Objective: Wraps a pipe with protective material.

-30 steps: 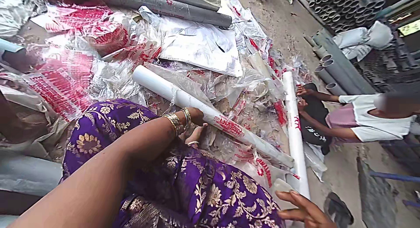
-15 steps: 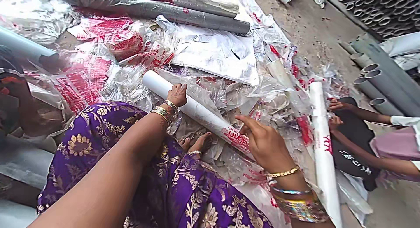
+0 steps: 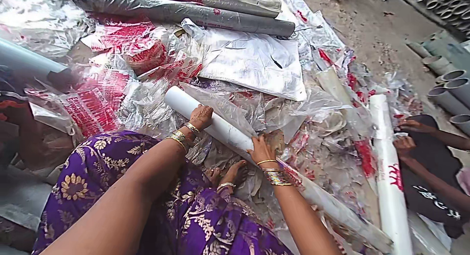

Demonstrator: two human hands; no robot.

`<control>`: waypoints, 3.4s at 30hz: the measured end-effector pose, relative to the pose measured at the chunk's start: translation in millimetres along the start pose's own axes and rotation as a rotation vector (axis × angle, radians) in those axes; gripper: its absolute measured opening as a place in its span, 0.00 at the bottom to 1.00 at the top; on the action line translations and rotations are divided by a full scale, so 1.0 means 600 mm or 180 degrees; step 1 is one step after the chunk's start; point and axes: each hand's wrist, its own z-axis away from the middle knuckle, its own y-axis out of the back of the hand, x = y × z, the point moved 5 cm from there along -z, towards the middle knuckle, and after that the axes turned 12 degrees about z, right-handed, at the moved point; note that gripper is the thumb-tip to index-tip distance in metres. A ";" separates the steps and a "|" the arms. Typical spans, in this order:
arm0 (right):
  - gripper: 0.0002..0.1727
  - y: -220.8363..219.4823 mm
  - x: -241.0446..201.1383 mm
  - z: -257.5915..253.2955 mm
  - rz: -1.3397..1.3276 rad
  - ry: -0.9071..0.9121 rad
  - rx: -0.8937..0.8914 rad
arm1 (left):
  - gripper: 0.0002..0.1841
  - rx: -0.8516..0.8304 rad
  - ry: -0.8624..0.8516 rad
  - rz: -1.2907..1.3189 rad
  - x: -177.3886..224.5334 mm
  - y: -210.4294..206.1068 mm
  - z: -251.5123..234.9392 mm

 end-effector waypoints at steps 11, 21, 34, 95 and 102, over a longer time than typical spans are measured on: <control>0.59 -0.060 -0.055 -0.014 0.0541 -0.0236 -0.0532 | 0.24 -0.0629 0.0212 0.0339 -0.065 0.100 -0.015; 0.59 -0.056 -0.081 -0.010 0.0780 -0.0406 -0.0517 | 0.24 0.0138 0.0086 0.0258 -0.149 0.175 0.026; 0.59 -0.049 -0.087 -0.002 0.0840 -0.0385 -0.0506 | 0.33 -0.0522 -0.0721 0.0212 -0.127 0.045 0.020; 0.60 -0.066 -0.067 -0.013 0.0382 -0.0021 -0.0514 | 0.13 -0.0620 0.1159 0.2045 -0.035 0.022 0.039; 0.59 -0.060 -0.073 -0.015 0.0401 -0.0070 -0.0560 | 0.11 -0.0024 0.1149 0.2876 -0.012 0.032 0.050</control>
